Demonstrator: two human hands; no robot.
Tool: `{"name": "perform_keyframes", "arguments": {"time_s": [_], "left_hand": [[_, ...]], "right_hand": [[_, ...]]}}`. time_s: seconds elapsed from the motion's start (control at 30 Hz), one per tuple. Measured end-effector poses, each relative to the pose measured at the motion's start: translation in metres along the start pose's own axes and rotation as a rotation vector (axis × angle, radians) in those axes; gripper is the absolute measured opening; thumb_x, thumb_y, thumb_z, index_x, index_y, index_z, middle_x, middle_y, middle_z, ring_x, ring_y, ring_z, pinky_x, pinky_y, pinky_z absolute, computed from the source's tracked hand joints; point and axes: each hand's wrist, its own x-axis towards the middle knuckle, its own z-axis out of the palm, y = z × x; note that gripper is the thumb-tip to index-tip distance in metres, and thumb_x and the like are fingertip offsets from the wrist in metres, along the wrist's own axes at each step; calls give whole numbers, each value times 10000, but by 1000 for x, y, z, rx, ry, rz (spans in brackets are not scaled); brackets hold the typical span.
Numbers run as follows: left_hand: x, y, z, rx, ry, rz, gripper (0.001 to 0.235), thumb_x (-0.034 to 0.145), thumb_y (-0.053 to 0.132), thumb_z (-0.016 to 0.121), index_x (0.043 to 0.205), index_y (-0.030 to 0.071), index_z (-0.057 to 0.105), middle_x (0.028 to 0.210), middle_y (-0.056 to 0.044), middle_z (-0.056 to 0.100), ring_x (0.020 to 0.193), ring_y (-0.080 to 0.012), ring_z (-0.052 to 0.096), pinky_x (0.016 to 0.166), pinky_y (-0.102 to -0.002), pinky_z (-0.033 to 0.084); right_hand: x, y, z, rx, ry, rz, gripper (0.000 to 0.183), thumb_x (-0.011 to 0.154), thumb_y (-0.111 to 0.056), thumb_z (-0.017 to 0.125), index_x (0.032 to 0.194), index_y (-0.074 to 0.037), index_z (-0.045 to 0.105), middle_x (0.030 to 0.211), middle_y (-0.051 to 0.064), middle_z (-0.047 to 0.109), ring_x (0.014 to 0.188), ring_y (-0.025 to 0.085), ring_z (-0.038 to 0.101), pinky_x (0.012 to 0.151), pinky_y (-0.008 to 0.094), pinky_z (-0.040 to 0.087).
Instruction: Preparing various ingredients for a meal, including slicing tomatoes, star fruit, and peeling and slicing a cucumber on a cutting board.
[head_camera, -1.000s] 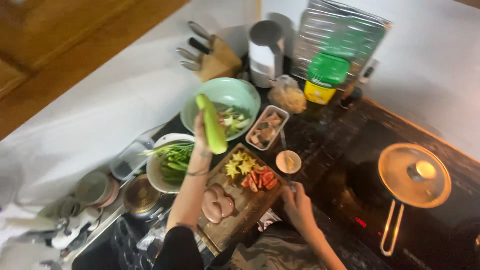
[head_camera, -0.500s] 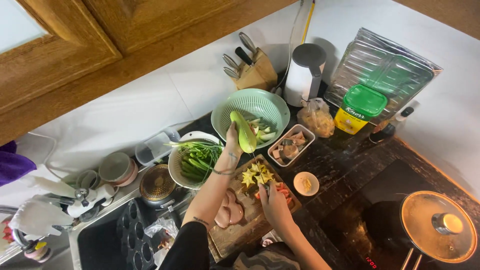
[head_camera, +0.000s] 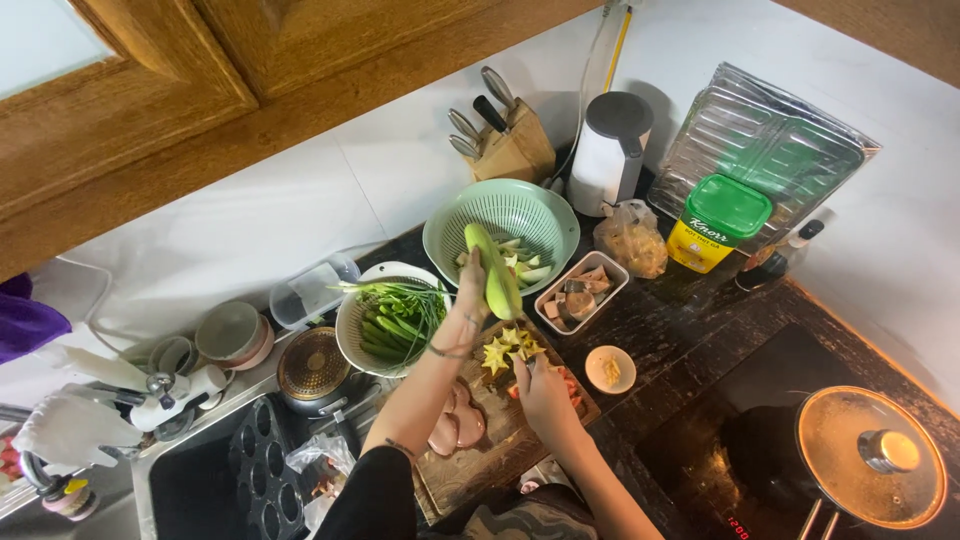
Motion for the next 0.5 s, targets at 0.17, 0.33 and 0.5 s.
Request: {"name": "perform_keyframes", "arguments": {"time_s": [0.17, 0.33, 0.5], "left_hand": [[-4, -13, 1, 141, -59, 9, 520, 1093, 501, 355, 1153, 14, 526, 854, -151, 621, 715, -330, 655, 641, -470, 592], [-46, -21, 25, 224, -51, -16, 503, 1094, 490, 316, 1157, 50, 549, 876, -152, 651, 728, -323, 677, 654, -461, 590], [-86, -16, 53, 280, -118, -30, 559, 1070, 464, 278, 1175, -11, 555, 946, -174, 659, 857, -338, 724, 737, -469, 620]], "right_hand": [[12, 5, 0, -31, 43, -28, 403, 1045, -292, 534, 1084, 109, 545, 598, 268, 618, 557, 431, 645, 497, 470, 479], [15, -30, -19, 95, -8, 107, 397, 1035, -302, 521, 1135, 82, 531, 614, 267, 622, 554, 451, 643, 482, 487, 486], [17, 10, -6, -35, 74, 1, 401, 1053, -326, 552, 1116, 70, 568, 602, 213, 636, 552, 373, 641, 514, 446, 484]]}}
